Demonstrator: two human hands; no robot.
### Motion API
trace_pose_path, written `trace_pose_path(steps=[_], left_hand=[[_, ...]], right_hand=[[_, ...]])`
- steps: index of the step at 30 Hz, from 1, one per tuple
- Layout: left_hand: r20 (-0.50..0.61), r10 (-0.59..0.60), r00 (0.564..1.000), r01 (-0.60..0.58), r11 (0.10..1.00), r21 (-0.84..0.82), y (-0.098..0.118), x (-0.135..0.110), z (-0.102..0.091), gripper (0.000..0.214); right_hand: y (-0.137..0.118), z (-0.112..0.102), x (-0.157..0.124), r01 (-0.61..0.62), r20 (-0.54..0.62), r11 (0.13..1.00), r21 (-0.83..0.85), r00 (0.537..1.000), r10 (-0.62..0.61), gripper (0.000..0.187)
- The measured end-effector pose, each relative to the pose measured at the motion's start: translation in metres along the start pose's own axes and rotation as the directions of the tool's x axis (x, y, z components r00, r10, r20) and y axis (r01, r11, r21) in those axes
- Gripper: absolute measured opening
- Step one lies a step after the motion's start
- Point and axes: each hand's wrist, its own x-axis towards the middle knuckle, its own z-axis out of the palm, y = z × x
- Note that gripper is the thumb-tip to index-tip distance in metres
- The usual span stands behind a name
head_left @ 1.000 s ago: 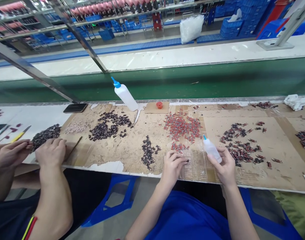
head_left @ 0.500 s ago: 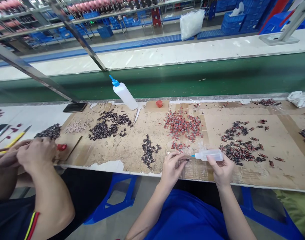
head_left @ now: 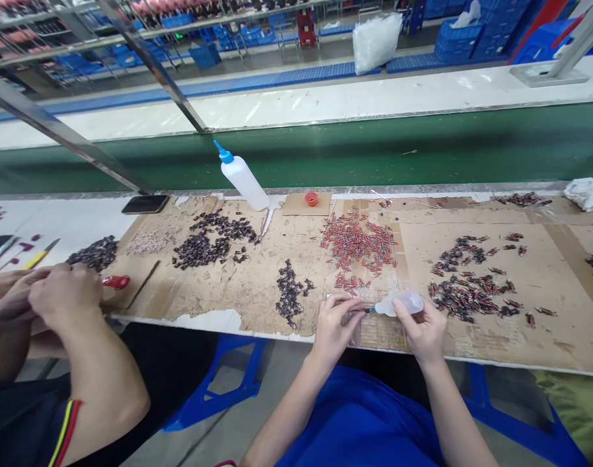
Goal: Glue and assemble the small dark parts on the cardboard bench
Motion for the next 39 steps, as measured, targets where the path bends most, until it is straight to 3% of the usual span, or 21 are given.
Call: trace_pose_path(steps=[11,29,36,39], left_hand=[[-0.005,0.000,1.000,0.000,1.000,-0.023,0.0018,0.0010,-0.0013,0.016],[-0.020,-0.004,1.000,0.003,1.000,-0.008,0.0028,0.0007,-0.0011,0.016],[-0.011,-0.009,1.000,0.009,1.000,-0.007,0.0024,0.0005,-0.0017,0.014],[-0.012,-0.020,1.000,0.019,1.000,-0.017,0.0024,0.0000,-0.0011,0.013]], right_hand=[[-0.0030,0.0002,-0.0011,0.005,-0.072,1.000,-0.011,0.997,-0.006,0.025],[0.0021,-0.0022,-0.0018,-0.036,-0.007,0.999,-0.015,0.999,0.036,0.025],[-0.0043,-0.0011,-0.0002,-0.059,-0.068,0.998,-0.022,0.996,0.057,0.026],[-0.0021,-0.0034,-0.0003,-0.075,-0.144,0.997,0.021,0.986,0.077,0.026]])
